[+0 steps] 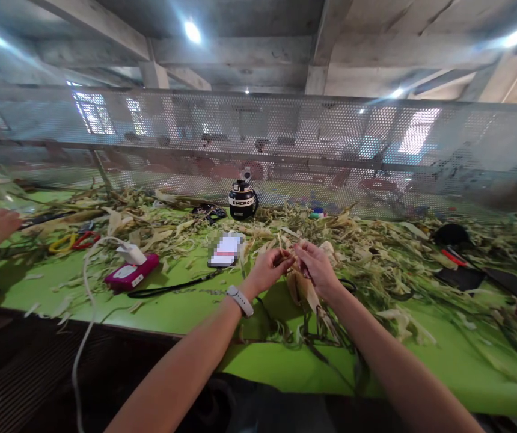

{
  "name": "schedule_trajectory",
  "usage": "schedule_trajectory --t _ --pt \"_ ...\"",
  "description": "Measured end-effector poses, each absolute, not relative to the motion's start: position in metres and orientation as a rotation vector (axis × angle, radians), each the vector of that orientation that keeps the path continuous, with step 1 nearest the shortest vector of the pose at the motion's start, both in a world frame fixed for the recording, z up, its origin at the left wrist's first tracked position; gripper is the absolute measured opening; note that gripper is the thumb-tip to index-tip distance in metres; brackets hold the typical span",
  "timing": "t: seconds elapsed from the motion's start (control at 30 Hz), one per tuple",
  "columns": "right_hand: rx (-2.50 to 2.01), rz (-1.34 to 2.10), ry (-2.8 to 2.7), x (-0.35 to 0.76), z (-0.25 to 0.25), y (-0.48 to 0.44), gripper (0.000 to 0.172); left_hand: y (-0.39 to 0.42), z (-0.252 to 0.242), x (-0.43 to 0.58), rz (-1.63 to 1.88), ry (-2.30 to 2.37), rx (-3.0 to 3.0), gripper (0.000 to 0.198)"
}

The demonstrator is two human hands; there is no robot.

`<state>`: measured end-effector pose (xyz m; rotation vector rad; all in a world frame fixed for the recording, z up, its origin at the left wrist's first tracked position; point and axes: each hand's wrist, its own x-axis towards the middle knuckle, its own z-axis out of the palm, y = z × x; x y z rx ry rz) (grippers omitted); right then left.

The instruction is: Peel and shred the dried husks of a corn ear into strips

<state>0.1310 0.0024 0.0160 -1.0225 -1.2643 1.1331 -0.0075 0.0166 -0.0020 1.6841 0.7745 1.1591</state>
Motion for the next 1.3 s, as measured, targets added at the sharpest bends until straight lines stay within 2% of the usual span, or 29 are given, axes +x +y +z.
schedule_trajectory --t 0.27,0.47,0.53,0.7,0.9,1.3 --pt "-1.026 0.987 -1.202 0.135 0.011 0.013 0.037 0.014 -0.002 -0.01 1.066 0.842 1.804 0.025" --pt "-1.068 0.627 -1.561 0.146 0.01 0.016 0.028 0.013 -0.003 -0.009 0.921 0.74 1.78 0.028" --pt "-1.015 0.604 -1.636 0.145 0.011 0.015 0.028 0.013 -0.004 -0.008 0.877 0.726 1.803 0.03" --pt "-0.849 0.778 -1.54 0.135 0.013 0.013 0.022 0.011 0.0 -0.007 0.864 0.63 1.738 0.03" --pt "-0.883 1.212 -1.18 0.129 0.017 0.006 0.031 0.006 0.008 -0.01 0.819 0.581 1.554 0.038" --pt "-0.911 1.178 -1.223 0.119 0.015 -0.002 0.025 0.007 0.005 -0.017 0.591 0.673 1.479 0.039"
